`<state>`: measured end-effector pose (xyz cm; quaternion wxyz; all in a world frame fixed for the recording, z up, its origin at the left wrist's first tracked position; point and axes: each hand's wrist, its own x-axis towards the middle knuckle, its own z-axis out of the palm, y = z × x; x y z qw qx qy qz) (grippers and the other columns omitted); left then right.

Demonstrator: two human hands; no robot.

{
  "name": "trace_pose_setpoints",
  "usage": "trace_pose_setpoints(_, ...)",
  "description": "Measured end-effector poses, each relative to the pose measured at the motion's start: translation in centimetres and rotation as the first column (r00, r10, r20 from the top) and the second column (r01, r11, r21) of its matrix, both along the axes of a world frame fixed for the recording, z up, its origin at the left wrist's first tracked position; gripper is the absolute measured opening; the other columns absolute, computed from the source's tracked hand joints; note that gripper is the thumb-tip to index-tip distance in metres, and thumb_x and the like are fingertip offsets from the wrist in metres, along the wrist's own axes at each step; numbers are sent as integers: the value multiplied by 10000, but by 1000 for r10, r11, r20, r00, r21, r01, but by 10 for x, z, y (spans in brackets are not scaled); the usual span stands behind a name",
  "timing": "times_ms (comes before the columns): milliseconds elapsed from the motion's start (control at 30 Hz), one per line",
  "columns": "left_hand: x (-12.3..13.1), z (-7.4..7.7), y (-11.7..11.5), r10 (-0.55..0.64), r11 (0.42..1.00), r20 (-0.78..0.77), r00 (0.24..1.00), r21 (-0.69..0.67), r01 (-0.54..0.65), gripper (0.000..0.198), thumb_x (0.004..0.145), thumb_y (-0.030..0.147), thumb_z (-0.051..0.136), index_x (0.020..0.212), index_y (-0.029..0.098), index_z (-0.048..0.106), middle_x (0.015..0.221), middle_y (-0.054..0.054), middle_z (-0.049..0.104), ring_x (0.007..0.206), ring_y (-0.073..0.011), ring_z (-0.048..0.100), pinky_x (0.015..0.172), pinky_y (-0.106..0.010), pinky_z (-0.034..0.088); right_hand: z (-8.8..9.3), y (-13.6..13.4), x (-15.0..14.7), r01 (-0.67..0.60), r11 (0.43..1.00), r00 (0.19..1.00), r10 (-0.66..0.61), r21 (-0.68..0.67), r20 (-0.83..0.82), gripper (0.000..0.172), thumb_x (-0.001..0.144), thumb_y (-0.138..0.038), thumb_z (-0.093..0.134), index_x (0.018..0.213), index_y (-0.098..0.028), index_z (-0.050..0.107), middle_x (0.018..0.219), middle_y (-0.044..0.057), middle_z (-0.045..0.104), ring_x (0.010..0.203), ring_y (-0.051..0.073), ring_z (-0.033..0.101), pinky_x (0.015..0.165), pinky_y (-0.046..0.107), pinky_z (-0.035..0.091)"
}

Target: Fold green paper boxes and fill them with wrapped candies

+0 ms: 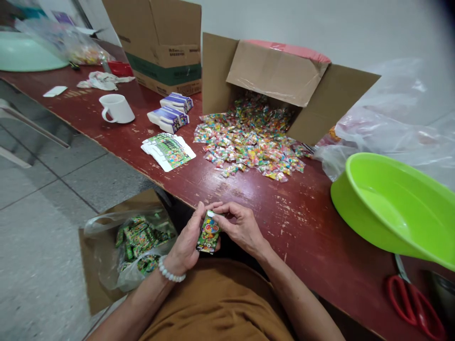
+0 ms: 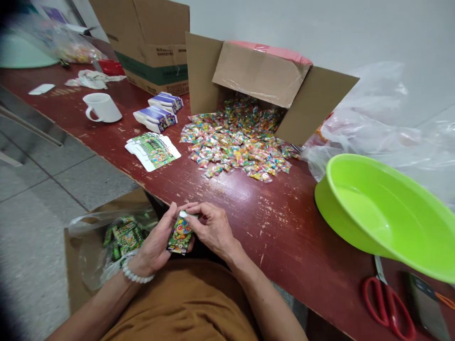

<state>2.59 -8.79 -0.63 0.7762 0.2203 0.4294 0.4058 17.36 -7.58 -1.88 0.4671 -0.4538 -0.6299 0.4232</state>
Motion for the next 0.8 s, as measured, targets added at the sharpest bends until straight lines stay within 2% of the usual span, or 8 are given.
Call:
trace_pose_setpoints(100, -1, -2, 1, -35, 999, -28, 999, 20, 36, 552, 961, 575, 444, 1327, 199, 617, 843, -78, 721, 446, -136, 586, 403, -255, 511, 2, 3, 2, -115, 972, 973, 68, -205, -221, 131, 779, -317, 780, 810, -197, 736, 827, 24, 744, 635, 131, 624, 561, 240, 490)
trace_pose_setpoints(200, 0, -4, 3, -86, 995, -79, 993, 50, 90, 618, 931, 612, 483, 1372, 193, 591, 809, -87, 722, 469, -147, 602, 411, -245, 512, 4, 6, 3, -244, 902, 883, 55, -355, -467, 215, 716, -334, 837, 726, -172, 695, 856, 24, 736, 579, 100, 593, 513, 220, 475)
trace_pose_setpoints(300, 1, -4, 4, -123, 990, -102, 987, 61, 130, 693, 892, 654, 522, 1401, 186, 570, 829, -94, 731, 476, -147, 605, 414, -246, 517, 3, 8, 2, -274, 876, 841, 17, -398, -541, 245, 689, -328, 854, 695, -160, 675, 822, 22, 723, 571, 102, 600, 483, 210, 467)
trace_pose_setpoints(367, 1, -5, 5, -141, 987, -108, 984, 62, 149, 731, 868, 677, 540, 1403, 180, 569, 834, -94, 735, 459, -141, 595, 403, -242, 507, 3, 8, 2, -248, 888, 853, 10, -387, -523, 248, 702, -341, 840, 694, -163, 667, 775, 13, 710, 540, 101, 586, 457, 211, 456)
trace_pose_setpoints(500, 0, -6, 7, -83, 994, -122, 989, 63, 91, 618, 866, 582, 610, 1321, 165, 642, 884, -95, 744, 489, -145, 608, 386, -238, 497, 3, 1, 3, -170, 952, 943, 81, -256, -324, 188, 818, -349, 731, 756, -180, 678, 849, 29, 722, 561, 107, 583, 512, 241, 484)
trace_pose_setpoints(633, -1, -10, 12, 0, 998, 22, 1000, -62, 1, 385, 862, 361, 627, 1190, 179, 714, 948, -67, 746, 525, -139, 618, 431, -251, 521, -2, -9, 0, -30, 996, 999, 27, 78, 42, 71, 857, -260, 662, 906, -211, 678, 967, 58, 709, 874, 194, 644, 786, 337, 528)
trace_pose_setpoints(733, 1, -13, 16, 105, 992, 84, 991, -85, -97, 290, 849, 274, 623, 1082, 153, 746, 936, -61, 750, 610, -139, 655, 584, -254, 566, -9, -16, -5, -73, 972, 960, 8, 222, 279, 285, 822, -277, 698, 1088, -214, 619, 1090, 95, 679, 996, 237, 619, 868, 392, 515)
trace_pose_setpoints(800, 2, -15, 16, 190, 979, 105, 976, -94, -181, 257, 848, 276, 625, 1039, 157, 748, 930, -53, 752, 690, -150, 680, 654, -251, 563, -13, -20, -7, -129, 951, 904, -3, 281, 427, 608, 759, -349, 767, 1291, -196, 516, 1290, 155, 600, 1150, 295, 565, 944, 455, 486)
